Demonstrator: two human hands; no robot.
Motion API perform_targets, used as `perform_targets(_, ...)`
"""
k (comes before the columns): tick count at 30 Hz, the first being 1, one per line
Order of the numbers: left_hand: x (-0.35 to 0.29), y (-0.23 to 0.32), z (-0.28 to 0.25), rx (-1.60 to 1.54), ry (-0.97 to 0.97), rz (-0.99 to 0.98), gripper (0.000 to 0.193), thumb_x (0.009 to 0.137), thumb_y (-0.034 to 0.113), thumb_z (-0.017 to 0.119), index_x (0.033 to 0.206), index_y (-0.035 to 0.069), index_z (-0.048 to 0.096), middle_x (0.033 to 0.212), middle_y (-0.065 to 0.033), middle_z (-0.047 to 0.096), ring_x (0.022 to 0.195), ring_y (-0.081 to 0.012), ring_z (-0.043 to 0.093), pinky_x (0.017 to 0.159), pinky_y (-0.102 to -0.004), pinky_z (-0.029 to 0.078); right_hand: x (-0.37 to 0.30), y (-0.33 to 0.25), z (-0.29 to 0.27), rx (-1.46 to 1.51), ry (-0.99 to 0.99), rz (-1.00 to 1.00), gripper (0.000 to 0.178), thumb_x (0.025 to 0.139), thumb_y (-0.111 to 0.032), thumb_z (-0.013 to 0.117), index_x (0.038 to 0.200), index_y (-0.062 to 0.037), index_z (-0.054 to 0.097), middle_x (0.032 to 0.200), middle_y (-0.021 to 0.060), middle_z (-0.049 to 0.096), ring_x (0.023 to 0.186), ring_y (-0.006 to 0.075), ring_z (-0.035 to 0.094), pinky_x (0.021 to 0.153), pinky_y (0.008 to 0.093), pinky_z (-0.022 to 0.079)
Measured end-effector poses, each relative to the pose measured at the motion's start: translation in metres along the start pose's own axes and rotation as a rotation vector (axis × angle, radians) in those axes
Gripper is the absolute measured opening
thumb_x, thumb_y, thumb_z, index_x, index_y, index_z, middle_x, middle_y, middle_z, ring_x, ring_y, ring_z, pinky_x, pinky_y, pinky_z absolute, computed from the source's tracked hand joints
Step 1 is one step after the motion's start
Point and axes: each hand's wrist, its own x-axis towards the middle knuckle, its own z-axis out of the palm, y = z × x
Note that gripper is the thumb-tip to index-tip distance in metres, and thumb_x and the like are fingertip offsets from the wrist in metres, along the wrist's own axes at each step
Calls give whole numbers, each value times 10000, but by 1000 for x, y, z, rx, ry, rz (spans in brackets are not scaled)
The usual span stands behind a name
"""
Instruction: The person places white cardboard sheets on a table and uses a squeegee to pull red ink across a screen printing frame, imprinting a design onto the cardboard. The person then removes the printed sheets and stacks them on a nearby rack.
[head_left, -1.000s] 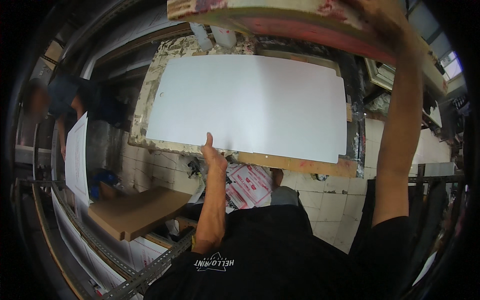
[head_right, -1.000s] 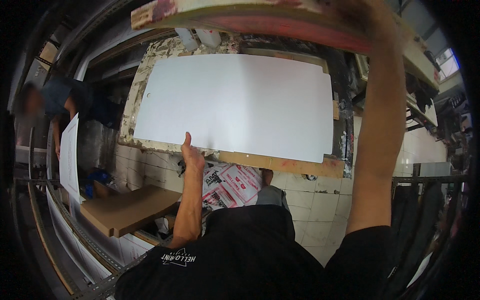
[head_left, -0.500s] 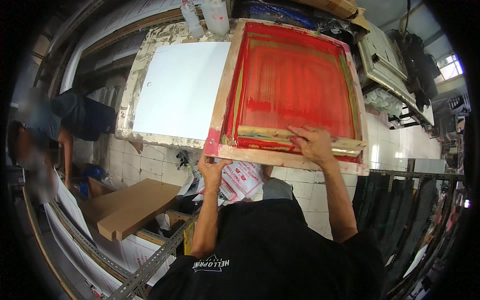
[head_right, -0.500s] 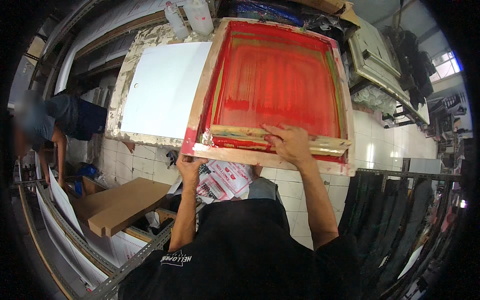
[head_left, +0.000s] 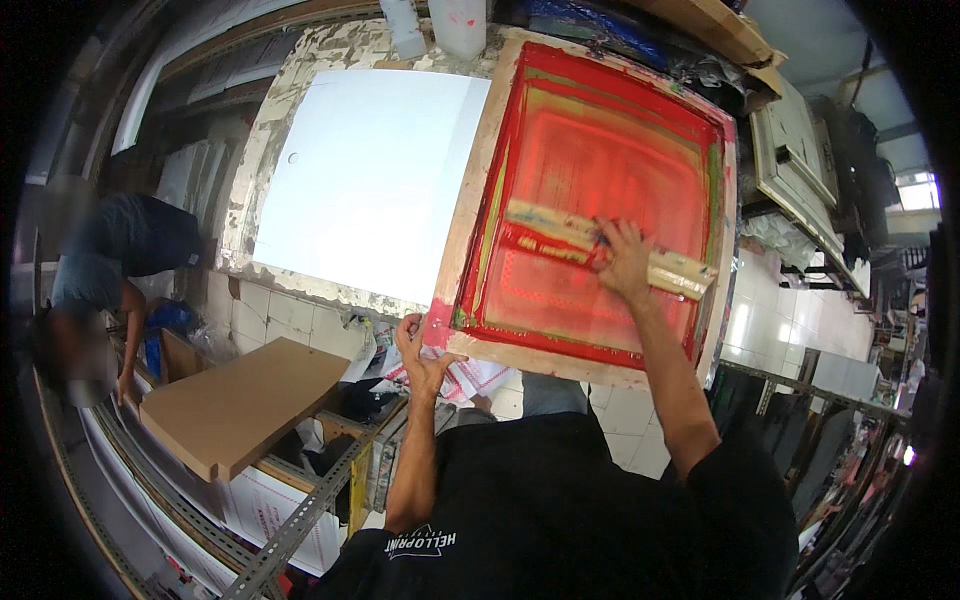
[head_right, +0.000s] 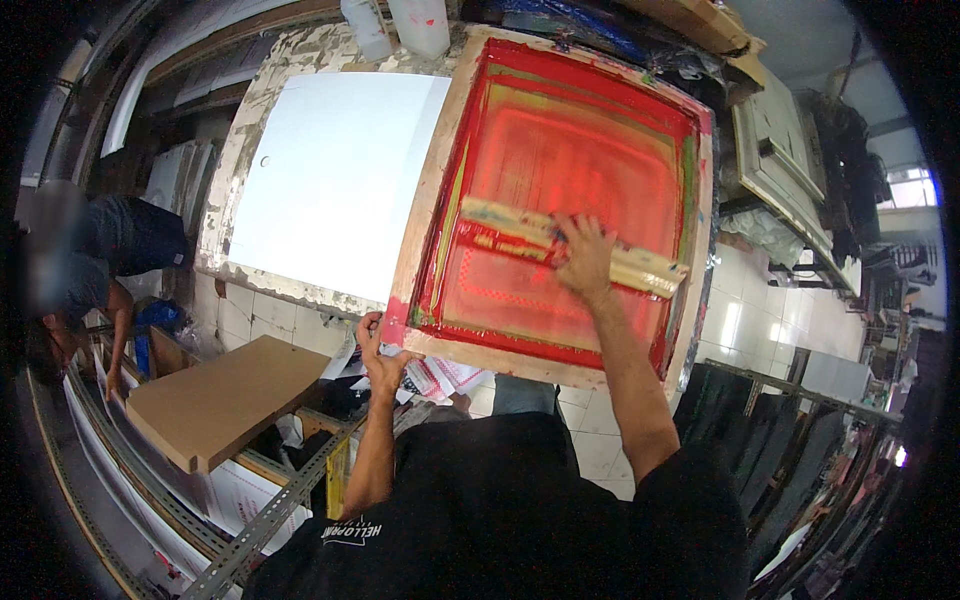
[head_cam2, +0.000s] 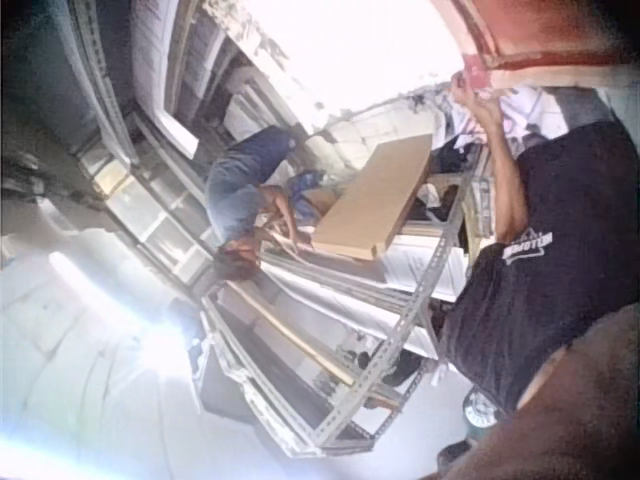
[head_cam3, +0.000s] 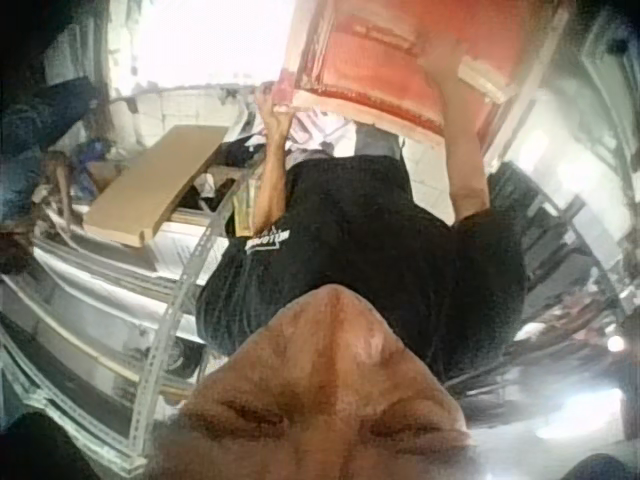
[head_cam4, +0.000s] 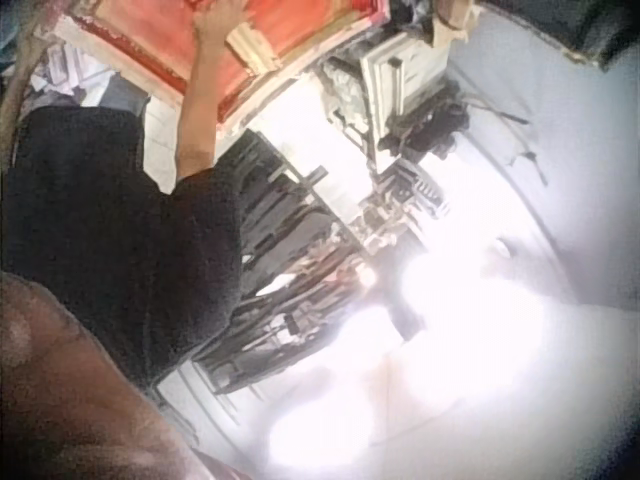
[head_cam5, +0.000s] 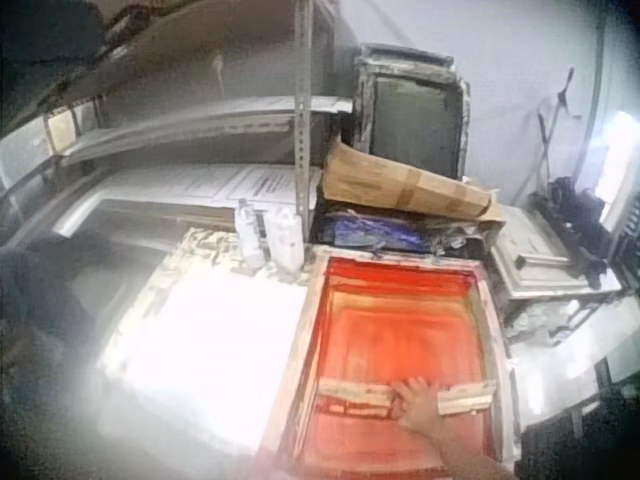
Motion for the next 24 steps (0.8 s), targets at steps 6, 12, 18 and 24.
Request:
perform_targets(6,-2,5,-3,-22,-4,-76,935,430,283,987,1293,98,680,1350,-139,503,1235,-337,483,1042,-439,409,132,57,1,-120,150,-74,753,691,-234,717,1420,-183,538,1257,126,548,1220,354,498,944,662,381)
perform_targets(12,-4,8,-6,29,-7,-172,817,523,287,996,1263,99,708,1343,-120,506,1185,-281,509,1007,-391,432,254,107,9,-171,314,-147,665,781,-230,674,1432,-207,540,1410,151,557,1315,366,497,992,594,355)
perform_targets(18,-1,19,-7,-41,1,-256,807,527,247,997,1266,94,714,1320,-92,490,1202,-266,511,1017,-381,433,346,144,-11,-159,231,-224,687,817,-336,760,1462,-251,541,1389,184,598,1293,364,547,1035,534,380)
perform_targets(24,2,28,-13,16,-8,-170,749,545,242,988,1221,64,719,1264,-120,571,1172,-277,549,1024,-410,436,350,148,-14,-58,261,-314,550,856,-262,711,1392,-292,595,1098,161,723,1021,377,683,850,519,531)
